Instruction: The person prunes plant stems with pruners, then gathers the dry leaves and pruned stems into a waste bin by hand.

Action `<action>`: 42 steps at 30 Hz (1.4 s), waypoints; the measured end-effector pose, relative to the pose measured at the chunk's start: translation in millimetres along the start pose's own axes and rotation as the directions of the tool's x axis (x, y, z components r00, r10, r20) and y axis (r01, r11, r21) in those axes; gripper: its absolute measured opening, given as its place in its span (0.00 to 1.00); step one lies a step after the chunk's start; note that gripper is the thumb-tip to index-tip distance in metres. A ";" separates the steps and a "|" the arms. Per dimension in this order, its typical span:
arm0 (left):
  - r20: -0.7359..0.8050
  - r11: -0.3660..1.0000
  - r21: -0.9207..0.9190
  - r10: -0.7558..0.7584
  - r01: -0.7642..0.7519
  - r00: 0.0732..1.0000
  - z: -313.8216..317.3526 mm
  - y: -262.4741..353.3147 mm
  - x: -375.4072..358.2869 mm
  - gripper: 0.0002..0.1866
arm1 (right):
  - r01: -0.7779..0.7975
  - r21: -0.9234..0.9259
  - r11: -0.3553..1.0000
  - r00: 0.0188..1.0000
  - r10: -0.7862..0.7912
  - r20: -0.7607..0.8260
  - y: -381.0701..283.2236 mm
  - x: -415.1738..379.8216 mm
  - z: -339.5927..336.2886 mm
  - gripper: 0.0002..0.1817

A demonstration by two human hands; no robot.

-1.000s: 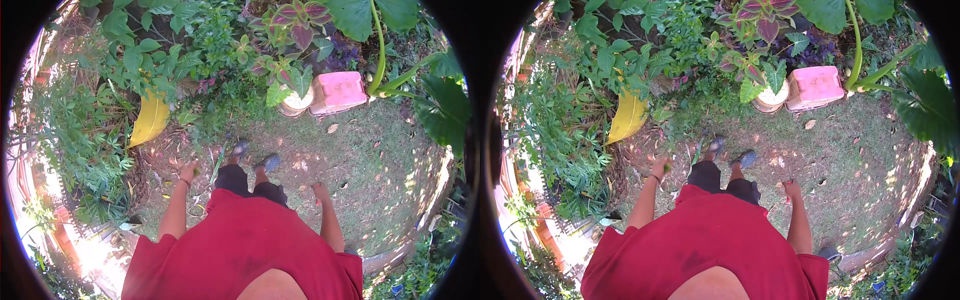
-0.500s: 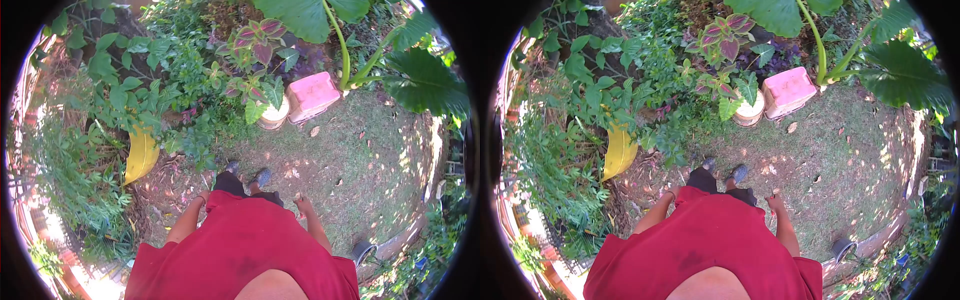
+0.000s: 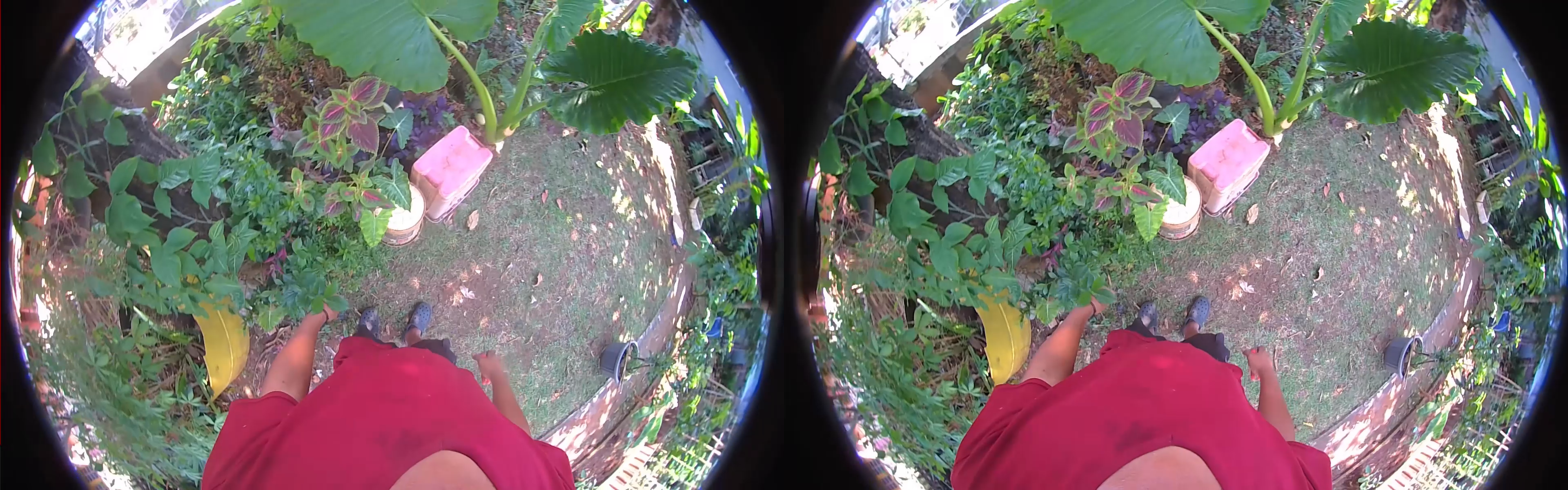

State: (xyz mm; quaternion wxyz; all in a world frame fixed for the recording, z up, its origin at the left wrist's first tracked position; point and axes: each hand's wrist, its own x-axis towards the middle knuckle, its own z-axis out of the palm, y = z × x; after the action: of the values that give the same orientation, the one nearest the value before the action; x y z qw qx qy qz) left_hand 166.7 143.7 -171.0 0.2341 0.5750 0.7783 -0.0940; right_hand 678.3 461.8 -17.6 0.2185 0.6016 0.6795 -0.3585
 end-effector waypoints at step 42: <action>0.246 0.670 -0.736 0.129 0.098 0.961 -197.5 293.0 196.0 0.19 | -0.279 0.592 0.756 0.917 0.392 -0.069 172.8 33.4 -160.4 0.32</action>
State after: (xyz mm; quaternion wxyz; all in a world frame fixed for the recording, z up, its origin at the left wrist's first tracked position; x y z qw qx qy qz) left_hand 346.3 486.7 -55.2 0.5549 0.4175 0.7032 0.1528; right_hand 862.2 607.5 23.1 0.0241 0.7824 0.4388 -0.4413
